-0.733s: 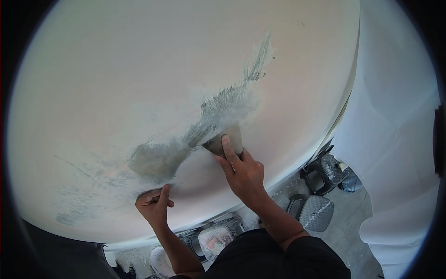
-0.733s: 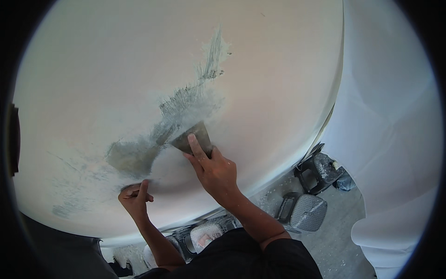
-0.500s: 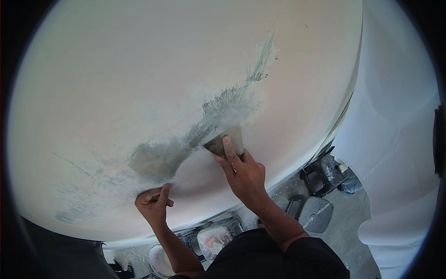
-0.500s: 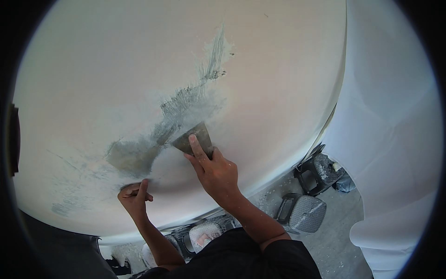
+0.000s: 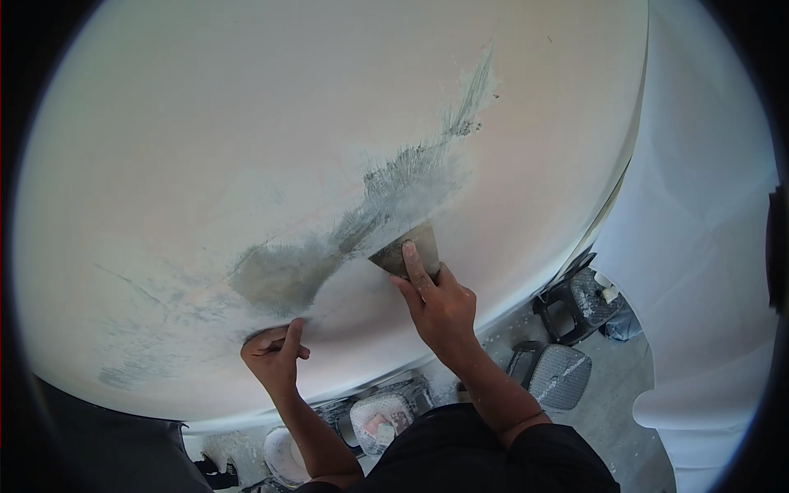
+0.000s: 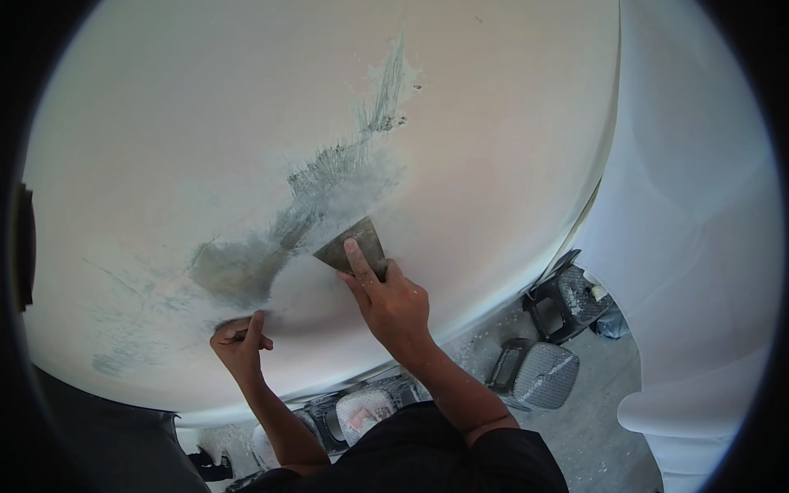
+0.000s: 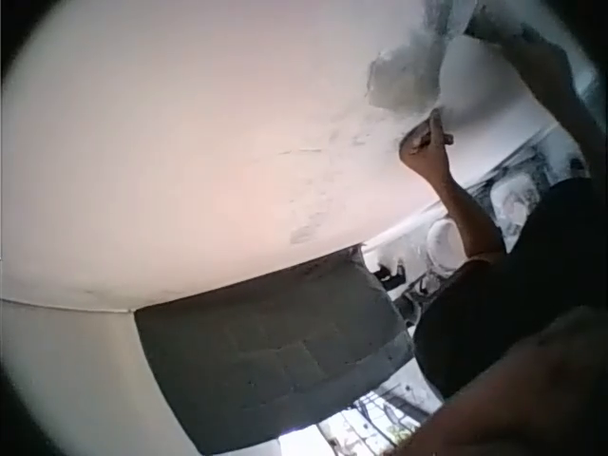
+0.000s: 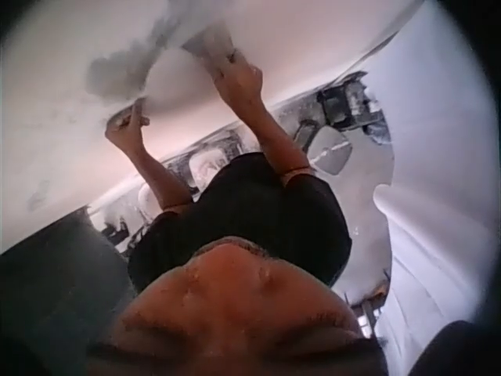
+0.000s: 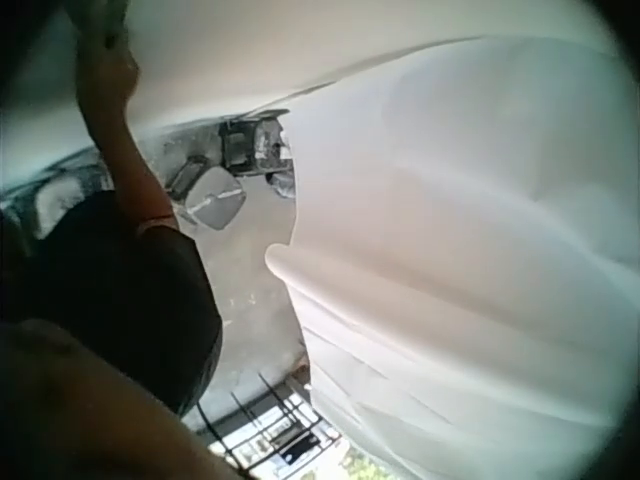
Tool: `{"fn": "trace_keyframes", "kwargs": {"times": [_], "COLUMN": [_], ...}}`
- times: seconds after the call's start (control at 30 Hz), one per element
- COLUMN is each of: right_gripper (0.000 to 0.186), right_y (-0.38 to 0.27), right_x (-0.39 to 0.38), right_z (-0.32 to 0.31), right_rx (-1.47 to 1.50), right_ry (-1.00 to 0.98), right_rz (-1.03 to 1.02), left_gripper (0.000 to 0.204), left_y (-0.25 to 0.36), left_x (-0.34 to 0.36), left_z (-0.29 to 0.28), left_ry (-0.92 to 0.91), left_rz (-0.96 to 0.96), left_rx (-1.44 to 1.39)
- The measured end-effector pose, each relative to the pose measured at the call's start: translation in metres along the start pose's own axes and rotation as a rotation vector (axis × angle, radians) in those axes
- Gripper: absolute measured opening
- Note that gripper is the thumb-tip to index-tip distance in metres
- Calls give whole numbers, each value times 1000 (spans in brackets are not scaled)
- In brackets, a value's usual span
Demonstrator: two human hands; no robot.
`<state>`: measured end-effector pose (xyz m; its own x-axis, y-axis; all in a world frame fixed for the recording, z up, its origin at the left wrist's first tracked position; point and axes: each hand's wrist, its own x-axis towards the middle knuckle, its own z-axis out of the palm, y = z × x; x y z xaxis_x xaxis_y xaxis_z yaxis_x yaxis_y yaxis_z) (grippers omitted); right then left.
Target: Using a putty knife to apply compound and patch a damaged area on a white wall.
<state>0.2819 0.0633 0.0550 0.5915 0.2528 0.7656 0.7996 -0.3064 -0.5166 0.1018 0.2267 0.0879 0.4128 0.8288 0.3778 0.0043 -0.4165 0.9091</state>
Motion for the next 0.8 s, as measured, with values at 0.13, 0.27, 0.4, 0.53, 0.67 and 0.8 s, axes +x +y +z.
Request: {"fn": "trace_keyframes", "kwargs": {"times": [0.13, 0.27, 0.4, 0.53, 0.67, 0.8], "right_gripper": [58, 59, 58, 59, 60, 60], "right_y": [-1, -3, -3, 0, -10, -4], "right_x": [7, 8, 1, 8, 18, 8], "right_z": [-2, -6, -4, 5, -6, -3], "right_rx": [22, -22, -10, 23, 28, -12], "right_ry": [39, 24, -8, 76, 56, -10], "right_rz": [-45, -48, -27, -75, -82, -47], "left_gripper": [17, 12, 12, 13, 13, 13], "left_y": [2, 5, 4, 3, 4, 4], "left_x": [-1, -1, -1, -1, 0, -1], "left_z": [-2, 0, -3, -1, -3, -2], "left_ry": [-8, 5, 7, 9, 2, 7], "left_rz": [-25, -57, -57, -41, -66, -50], "left_rx": [18, 4, 22, 3, 13, 9]}}
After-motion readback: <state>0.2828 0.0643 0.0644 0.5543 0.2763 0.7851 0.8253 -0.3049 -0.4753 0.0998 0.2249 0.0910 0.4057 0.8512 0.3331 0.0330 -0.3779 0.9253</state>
